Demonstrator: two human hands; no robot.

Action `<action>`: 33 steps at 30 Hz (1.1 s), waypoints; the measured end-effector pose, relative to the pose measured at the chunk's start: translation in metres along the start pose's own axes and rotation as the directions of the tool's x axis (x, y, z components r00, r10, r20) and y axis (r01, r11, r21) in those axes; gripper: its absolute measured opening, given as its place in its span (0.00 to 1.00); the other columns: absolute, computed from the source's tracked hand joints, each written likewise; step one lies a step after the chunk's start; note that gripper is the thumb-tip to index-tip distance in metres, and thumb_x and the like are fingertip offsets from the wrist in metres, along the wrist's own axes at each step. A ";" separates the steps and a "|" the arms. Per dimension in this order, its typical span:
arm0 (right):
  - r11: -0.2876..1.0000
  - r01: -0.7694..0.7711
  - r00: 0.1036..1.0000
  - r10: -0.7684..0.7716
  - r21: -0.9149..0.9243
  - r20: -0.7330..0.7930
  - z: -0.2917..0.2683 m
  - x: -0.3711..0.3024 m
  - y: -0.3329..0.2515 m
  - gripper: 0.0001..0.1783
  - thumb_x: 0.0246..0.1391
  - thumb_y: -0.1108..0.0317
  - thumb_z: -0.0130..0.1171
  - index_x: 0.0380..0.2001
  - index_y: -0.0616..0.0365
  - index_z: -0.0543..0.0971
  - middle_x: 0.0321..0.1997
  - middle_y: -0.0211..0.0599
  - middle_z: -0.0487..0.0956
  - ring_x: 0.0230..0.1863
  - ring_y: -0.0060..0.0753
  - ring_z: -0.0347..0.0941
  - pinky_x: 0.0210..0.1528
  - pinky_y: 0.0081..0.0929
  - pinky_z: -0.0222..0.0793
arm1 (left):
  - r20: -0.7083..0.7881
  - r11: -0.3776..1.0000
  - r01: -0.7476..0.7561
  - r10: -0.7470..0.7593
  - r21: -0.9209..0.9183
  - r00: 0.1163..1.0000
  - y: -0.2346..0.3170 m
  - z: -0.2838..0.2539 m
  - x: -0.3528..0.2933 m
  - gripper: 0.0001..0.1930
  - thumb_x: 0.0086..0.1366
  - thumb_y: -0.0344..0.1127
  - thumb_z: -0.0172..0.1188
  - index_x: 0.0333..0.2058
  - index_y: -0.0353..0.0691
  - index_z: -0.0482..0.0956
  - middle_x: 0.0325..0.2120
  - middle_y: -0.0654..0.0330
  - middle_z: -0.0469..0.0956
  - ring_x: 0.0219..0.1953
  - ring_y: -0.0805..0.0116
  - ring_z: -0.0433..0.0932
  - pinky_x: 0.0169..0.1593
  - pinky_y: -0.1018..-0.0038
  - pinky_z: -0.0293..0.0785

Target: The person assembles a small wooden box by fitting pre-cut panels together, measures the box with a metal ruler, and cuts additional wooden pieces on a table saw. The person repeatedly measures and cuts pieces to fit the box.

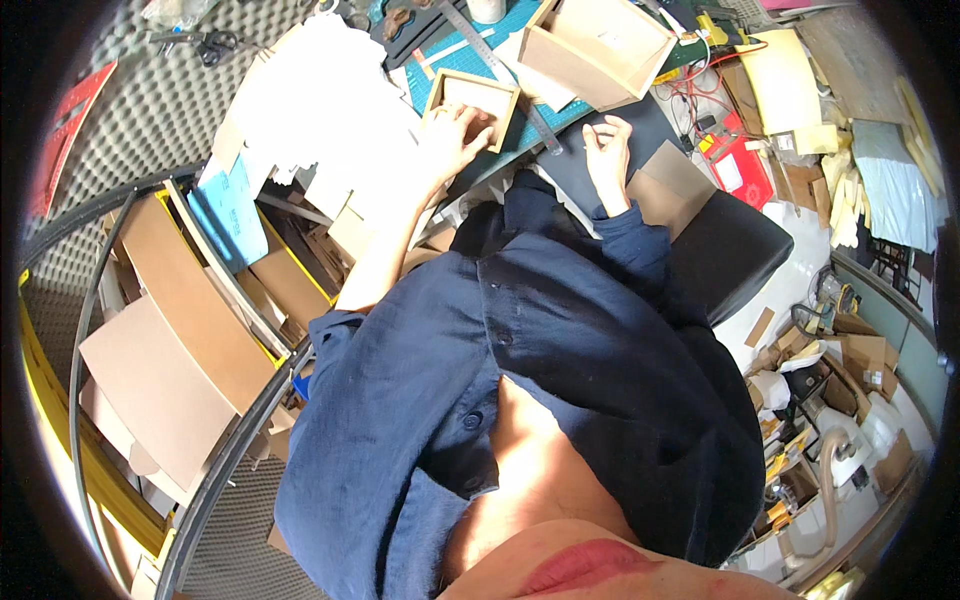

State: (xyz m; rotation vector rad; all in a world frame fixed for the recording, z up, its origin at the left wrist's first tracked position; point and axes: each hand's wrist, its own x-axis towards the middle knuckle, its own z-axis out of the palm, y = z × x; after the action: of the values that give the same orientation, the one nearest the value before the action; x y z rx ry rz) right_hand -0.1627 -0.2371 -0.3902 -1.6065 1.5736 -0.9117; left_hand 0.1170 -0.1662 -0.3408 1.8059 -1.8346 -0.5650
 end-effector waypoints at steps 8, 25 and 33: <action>0.950 -0.264 0.960 0.243 0.166 0.137 0.001 0.067 0.061 0.61 0.43 0.72 0.75 0.69 0.67 0.41 0.62 0.63 0.66 0.60 0.53 0.71 0.62 0.41 0.70 | -0.256 0.933 -0.273 0.211 -0.234 0.943 0.030 -0.005 0.118 0.39 0.57 0.35 0.71 0.66 0.45 0.61 0.63 0.43 0.62 0.64 0.43 0.66 0.66 0.59 0.66; 0.655 -0.242 0.943 -0.015 0.716 0.332 0.029 0.116 0.055 0.43 0.44 0.75 0.74 0.62 0.68 0.62 0.59 0.48 0.74 0.60 0.39 0.72 0.63 0.34 0.69 | 0.164 0.868 -0.489 0.472 0.088 0.866 0.054 -0.013 0.250 0.54 0.47 0.62 0.75 0.69 0.52 0.59 0.71 0.44 0.48 0.74 0.43 0.46 0.73 0.48 0.50; 0.637 -0.234 0.943 -0.037 0.734 0.332 0.028 0.128 0.049 0.41 0.45 0.75 0.74 0.61 0.67 0.64 0.59 0.46 0.75 0.59 0.38 0.73 0.63 0.34 0.69 | 0.457 0.619 -0.555 0.330 0.556 0.826 0.078 0.030 0.309 0.63 0.41 0.55 0.79 0.72 0.59 0.46 0.63 0.50 0.62 0.66 0.48 0.64 0.62 0.37 0.58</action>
State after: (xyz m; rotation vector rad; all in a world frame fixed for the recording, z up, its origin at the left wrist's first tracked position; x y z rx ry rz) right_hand -0.1620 -0.3653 -0.4450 -0.9553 0.8289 -1.0087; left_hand 0.0387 -0.4731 -0.2971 1.5668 -2.8817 0.0514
